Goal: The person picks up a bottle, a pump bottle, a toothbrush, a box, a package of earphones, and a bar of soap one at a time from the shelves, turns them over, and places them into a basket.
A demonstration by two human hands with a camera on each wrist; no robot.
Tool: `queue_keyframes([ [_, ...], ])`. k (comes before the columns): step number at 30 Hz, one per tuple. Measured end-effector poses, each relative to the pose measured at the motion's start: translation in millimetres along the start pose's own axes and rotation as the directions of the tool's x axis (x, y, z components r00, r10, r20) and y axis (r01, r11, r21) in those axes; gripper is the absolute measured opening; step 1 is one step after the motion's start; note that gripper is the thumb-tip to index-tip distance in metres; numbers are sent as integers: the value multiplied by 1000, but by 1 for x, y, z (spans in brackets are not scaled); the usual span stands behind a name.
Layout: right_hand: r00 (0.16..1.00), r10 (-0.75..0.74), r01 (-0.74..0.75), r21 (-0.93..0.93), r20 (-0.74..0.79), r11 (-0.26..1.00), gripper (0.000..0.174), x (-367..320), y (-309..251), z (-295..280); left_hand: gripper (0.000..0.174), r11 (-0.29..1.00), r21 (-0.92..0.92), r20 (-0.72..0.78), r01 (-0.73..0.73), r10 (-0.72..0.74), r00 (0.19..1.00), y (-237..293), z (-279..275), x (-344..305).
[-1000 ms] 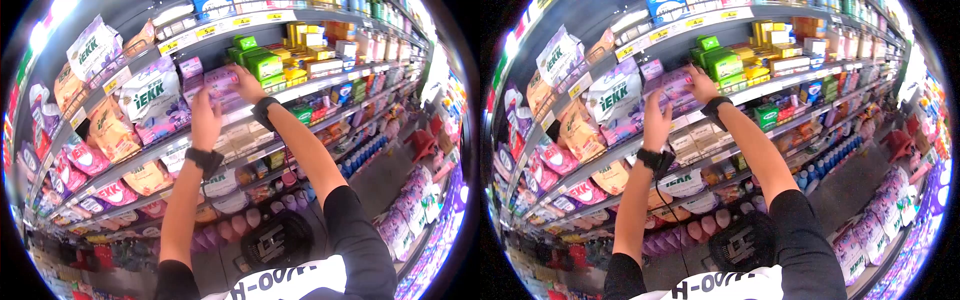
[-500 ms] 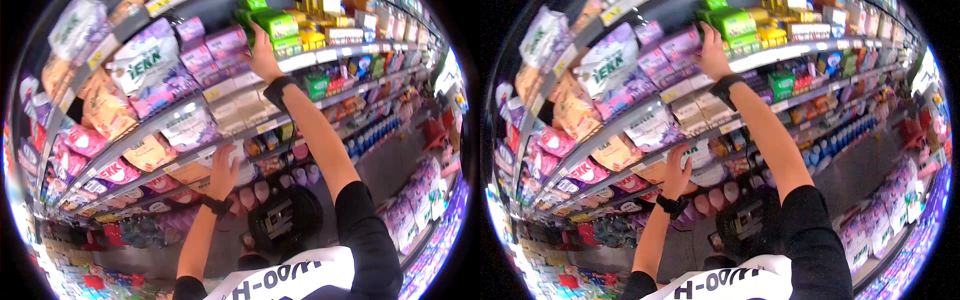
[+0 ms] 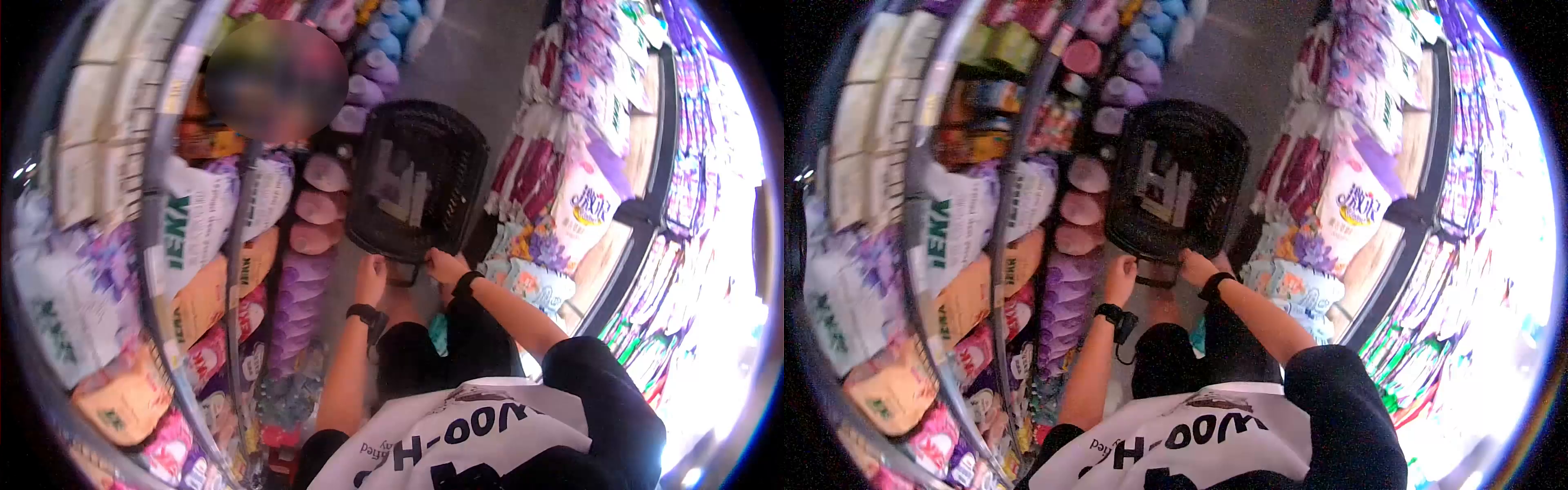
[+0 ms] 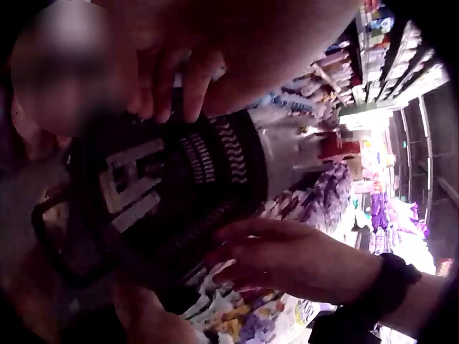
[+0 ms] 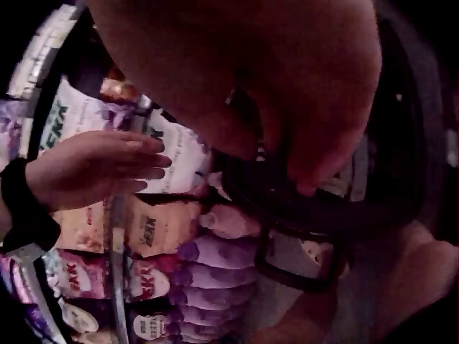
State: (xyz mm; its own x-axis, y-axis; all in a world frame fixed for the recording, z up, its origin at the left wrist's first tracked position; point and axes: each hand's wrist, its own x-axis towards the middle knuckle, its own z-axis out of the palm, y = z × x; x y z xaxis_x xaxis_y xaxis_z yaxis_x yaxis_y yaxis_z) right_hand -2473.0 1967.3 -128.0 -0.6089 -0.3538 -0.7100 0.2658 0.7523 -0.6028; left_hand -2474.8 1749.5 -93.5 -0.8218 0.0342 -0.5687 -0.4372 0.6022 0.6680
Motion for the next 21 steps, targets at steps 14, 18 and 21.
queue_keyframes([
  [14,906,423,-423,10,-17,906,55,200,116,63,28,978,95,291,188,-208,934,-108,142,124],
  [18,928,370,-346,-264,45,900,57,264,143,99,28,954,158,273,254,-289,918,-98,145,152],
  [21,969,229,-245,-434,-88,867,48,304,174,150,26,982,99,207,158,-176,962,-102,148,161],
])
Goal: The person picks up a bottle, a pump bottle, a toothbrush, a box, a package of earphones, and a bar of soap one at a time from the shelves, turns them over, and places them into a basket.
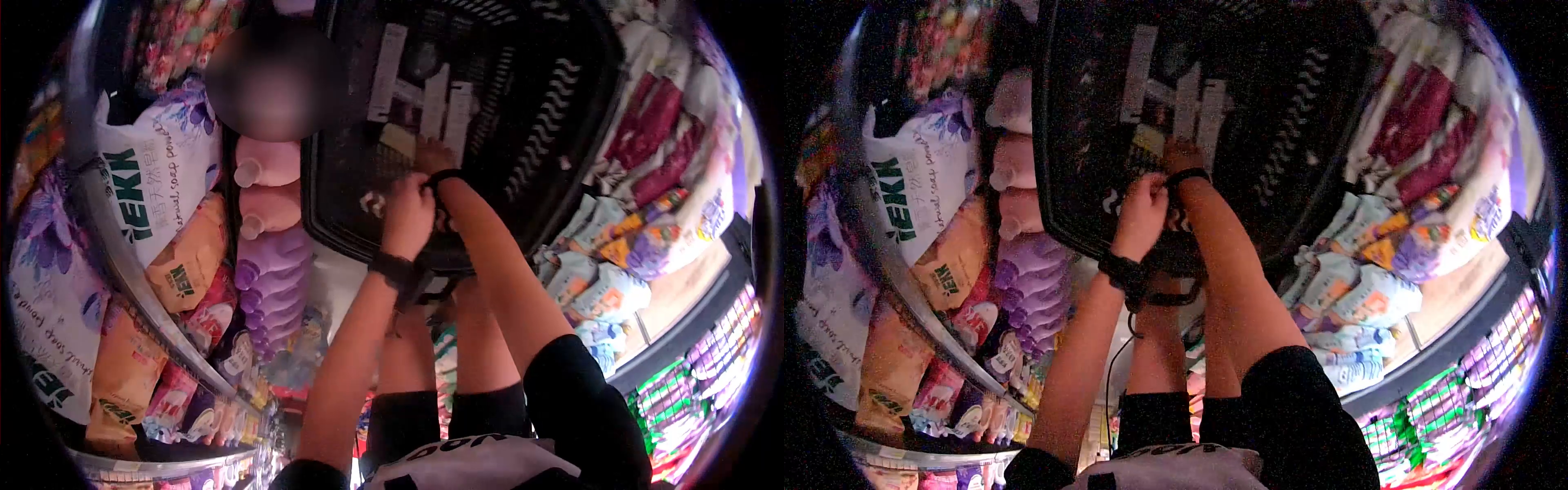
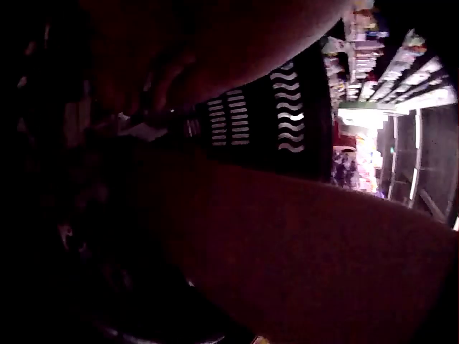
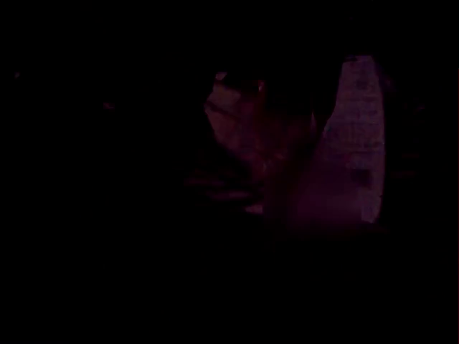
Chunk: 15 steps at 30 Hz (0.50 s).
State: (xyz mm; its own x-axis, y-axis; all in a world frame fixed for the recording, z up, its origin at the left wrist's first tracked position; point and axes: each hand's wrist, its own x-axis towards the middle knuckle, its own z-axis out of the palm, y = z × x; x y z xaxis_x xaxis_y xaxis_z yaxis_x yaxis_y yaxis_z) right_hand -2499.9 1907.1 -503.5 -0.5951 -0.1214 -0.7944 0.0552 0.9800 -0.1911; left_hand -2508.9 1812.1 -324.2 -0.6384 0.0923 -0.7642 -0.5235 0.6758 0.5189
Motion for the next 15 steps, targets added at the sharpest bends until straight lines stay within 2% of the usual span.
queue_keyframes([
  [1,993,-31,24,-57,-116,998,42,8,-3,20,24,987,-74,-91,-143,136,986,-5,0,-1],
  [2,994,-50,46,-47,-97,998,42,18,-1,34,24,991,-66,-96,-115,109,989,-10,-4,-3],
  [4,998,-13,3,-159,-59,987,38,30,2,28,22,977,-151,-107,-151,136,985,-12,-10,-8],
  [5,996,6,-4,15,-92,1000,37,20,-1,20,21,974,-154,-126,-168,150,981,-18,-11,-10],
  [6,995,11,-10,2,-100,1000,37,12,2,12,21,970,-165,-129,-180,160,979,-23,-12,-15],
  [7,999,-27,24,93,33,995,37,8,9,-5,21,970,-164,-155,-178,153,976,-24,-15,-21],
  [8,996,-43,26,196,83,980,40,0,15,-23,21,970,-164,-184,-181,150,971,-23,-20,-27],
  [10,987,-84,-5,540,139,842,48,-29,31,-57,22,940,-331,-131,-81,39,991,-15,-34,-45],
  [11,982,-106,-27,672,155,740,52,-48,37,-76,23,948,-309,-138,-81,39,990,-13,-41,-53],
  [12,970,-102,-95,726,222,681,51,-65,38,-98,24,955,-286,-146,-78,38,989,-9,-47,-60],
  [15,980,-151,-76,942,131,327,60,-135,33,-171,28,906,-400,-230,-138,46,972,7,-64,-84],
])
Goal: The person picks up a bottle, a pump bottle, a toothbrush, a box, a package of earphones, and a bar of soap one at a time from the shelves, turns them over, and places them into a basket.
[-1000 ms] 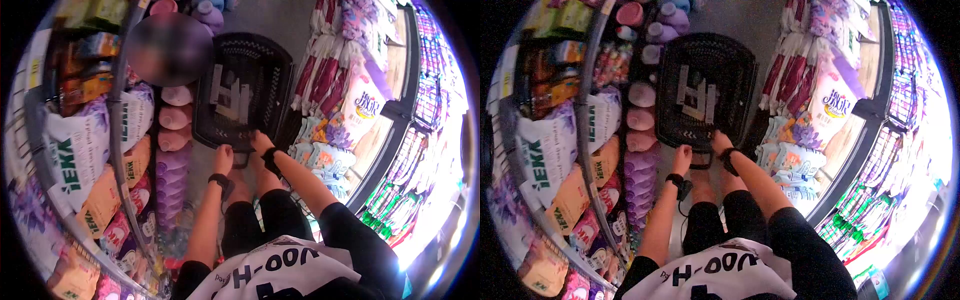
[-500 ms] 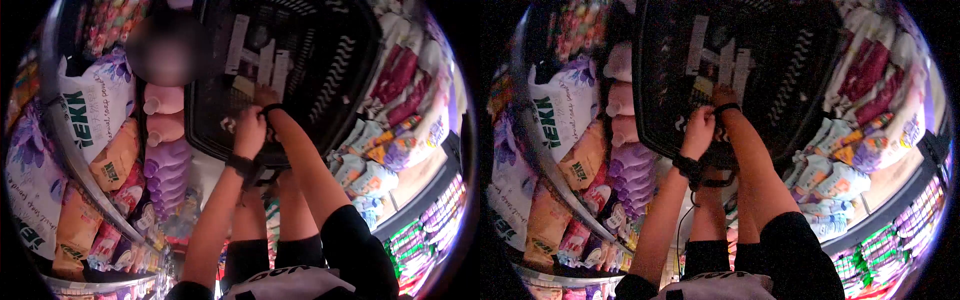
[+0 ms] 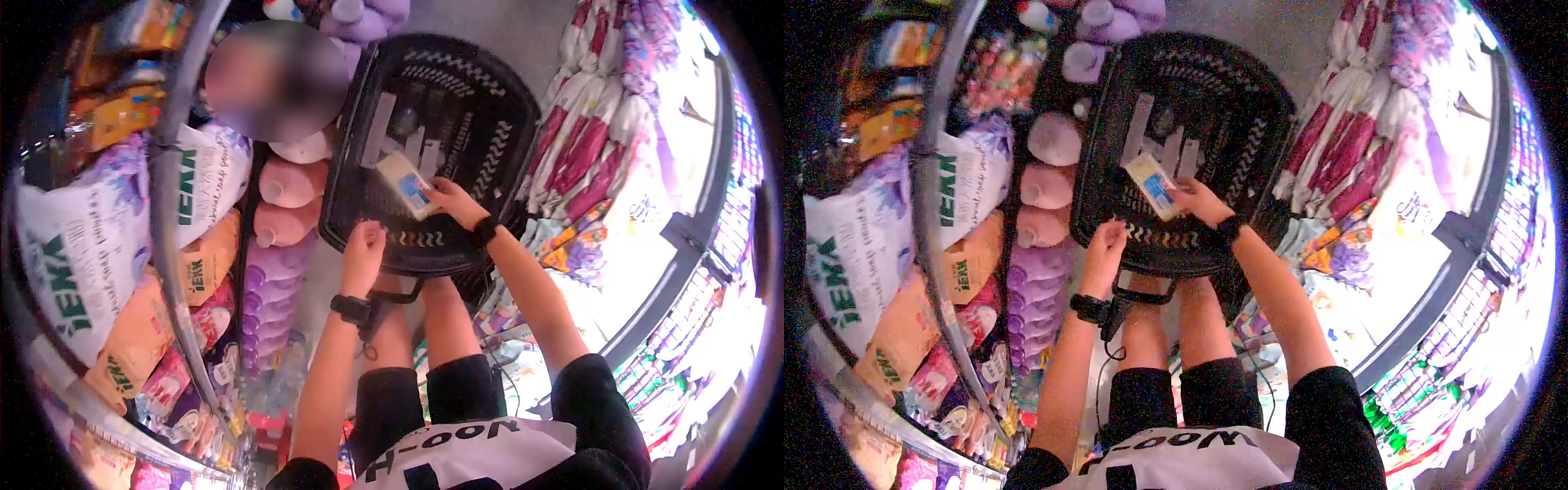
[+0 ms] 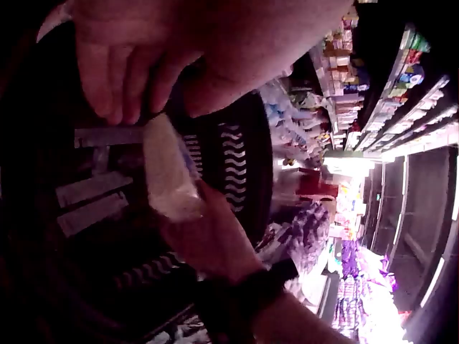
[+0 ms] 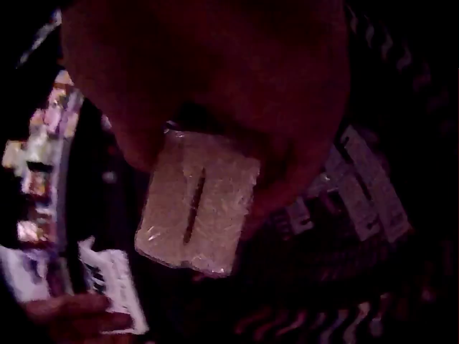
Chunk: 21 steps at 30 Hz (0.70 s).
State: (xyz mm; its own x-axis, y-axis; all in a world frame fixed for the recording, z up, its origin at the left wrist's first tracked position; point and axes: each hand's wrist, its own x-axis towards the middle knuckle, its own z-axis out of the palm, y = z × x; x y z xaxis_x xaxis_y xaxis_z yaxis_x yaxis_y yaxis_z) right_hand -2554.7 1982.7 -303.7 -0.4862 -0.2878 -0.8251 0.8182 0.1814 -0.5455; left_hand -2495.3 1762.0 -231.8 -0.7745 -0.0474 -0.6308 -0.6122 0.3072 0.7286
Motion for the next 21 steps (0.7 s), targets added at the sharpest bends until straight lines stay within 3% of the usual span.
queue_keyframes([
  [1,999,-28,30,99,-15,995,60,-26,-24,4,28,1000,-5,-6,-26,26,1000,15,-5,-6],
  [3,991,-125,107,291,43,951,49,-79,-68,10,34,977,-205,-6,53,-55,998,48,-14,-19],
  [4,984,-174,158,277,35,948,47,-105,-89,14,34,977,-213,-12,24,-27,1000,72,-19,-27],
  [6,948,-319,313,189,1,931,36,-149,-123,27,44,866,-471,170,167,-97,981,121,-35,-48],
  [7,924,-382,370,232,9,900,35,-168,-138,33,44,869,-476,159,138,-69,985,146,-40,-61],
  [9,912,-409,393,229,24,890,32,-209,-168,47,56,737,-674,124,-45,174,977,191,-49,-86],
  [10,927,-374,341,352,30,872,33,-227,-180,56,64,702,-701,88,-123,256,963,208,-56,-94],
  [11,922,-385,317,495,38,809,36,-250,-191,65,64,698,-699,65,-158,282,957,226,-62,-107],
  [14,895,-423,257,607,144,752,43,-286,-196,78,71,580,-743,-110,-334,387,916,271,-75,-150],
  [15,918,-364,161,693,155,702,46,-301,-201,85,71,569,-731,-137,-377,420,897,281,-81,-162],
  [17,887,-397,36,823,235,567,49,-322,-196,86,72,682,-609,-71,-405,461,884,296,-89,-191],
  [19,842,-429,-77,859,328,506,51,-340,-189,83,65,700,-521,-154,-489,486,860,309,-85,-223],
  [21,848,-451,104,746,279,658,48,-354,-177,79,68,722,-458,-184,-518,493,851,302,-75,-250],
])
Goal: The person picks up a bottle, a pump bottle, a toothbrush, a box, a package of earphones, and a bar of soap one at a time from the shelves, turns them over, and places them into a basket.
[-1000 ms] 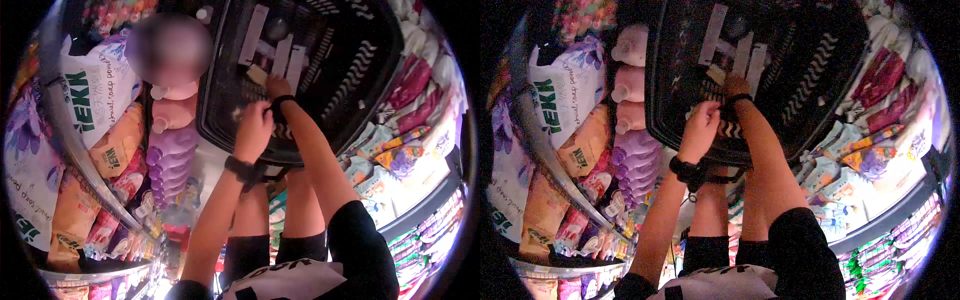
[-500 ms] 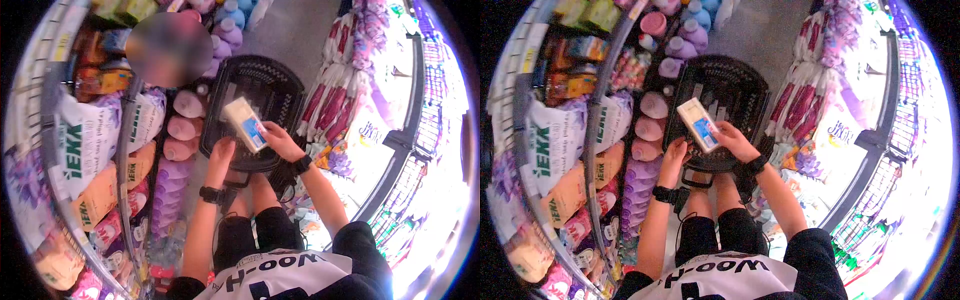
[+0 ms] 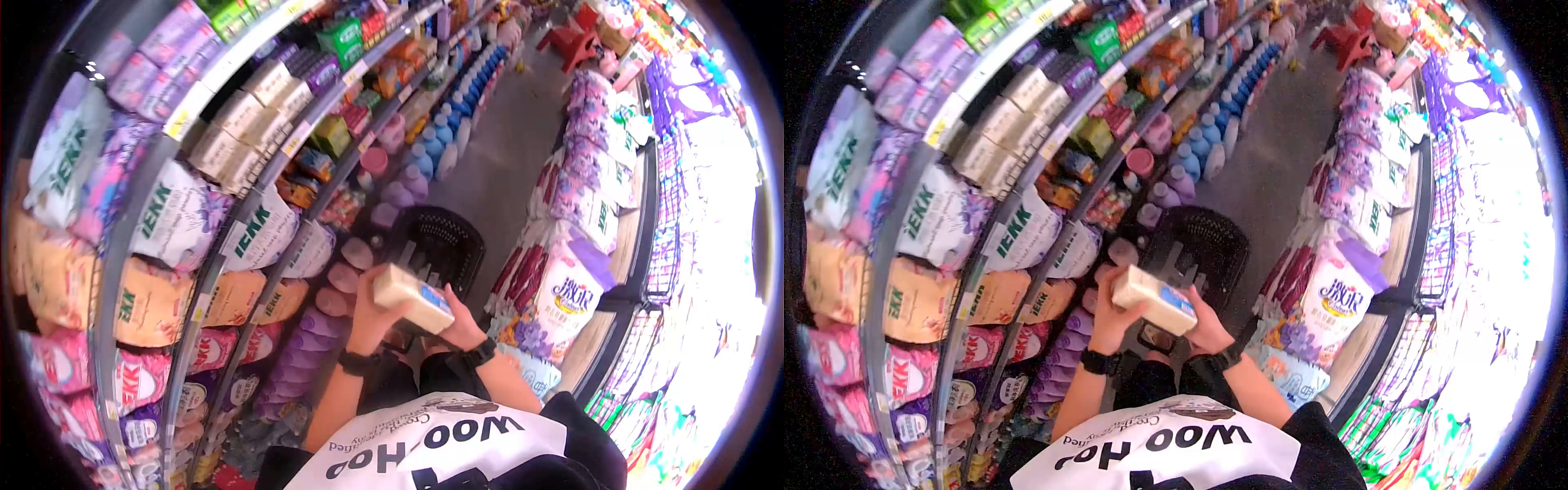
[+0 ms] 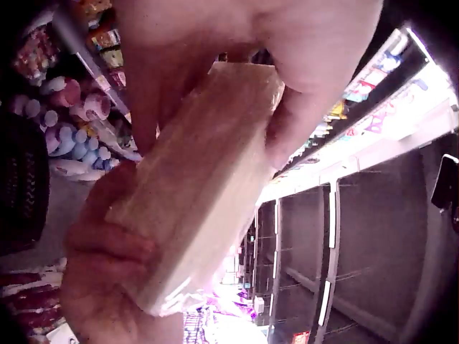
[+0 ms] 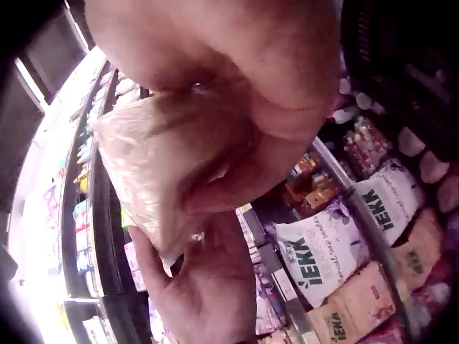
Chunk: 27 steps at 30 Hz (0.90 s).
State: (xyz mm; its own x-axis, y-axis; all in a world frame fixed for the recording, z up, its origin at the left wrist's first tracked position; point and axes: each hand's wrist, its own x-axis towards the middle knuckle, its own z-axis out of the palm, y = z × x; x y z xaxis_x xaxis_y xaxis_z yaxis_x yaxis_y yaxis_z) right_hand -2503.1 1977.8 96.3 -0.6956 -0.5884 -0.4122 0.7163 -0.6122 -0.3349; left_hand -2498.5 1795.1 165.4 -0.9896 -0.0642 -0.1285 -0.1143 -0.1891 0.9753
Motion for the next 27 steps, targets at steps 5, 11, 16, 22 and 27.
queue_keyframes([
  [5,989,142,-142,-5,35,990,45,-54,-7,11,70,971,213,-111,-107,133,985,13,27,-60],
  [11,953,282,-243,-274,112,931,43,-81,-21,16,77,963,147,-73,-224,237,969,37,45,-96],
  [16,976,165,-104,-361,143,927,41,-77,-6,40,76,903,319,50,-287,286,957,60,32,-122],
  [22,989,84,-10,-496,126,868,39,-88,17,53,67,924,239,-22,-298,312,950,66,5,-159],
  [27,991,73,-10,-487,112,873,53,-109,26,50,59,933,158,-41,-323,333,942,54,-2,-175],
])
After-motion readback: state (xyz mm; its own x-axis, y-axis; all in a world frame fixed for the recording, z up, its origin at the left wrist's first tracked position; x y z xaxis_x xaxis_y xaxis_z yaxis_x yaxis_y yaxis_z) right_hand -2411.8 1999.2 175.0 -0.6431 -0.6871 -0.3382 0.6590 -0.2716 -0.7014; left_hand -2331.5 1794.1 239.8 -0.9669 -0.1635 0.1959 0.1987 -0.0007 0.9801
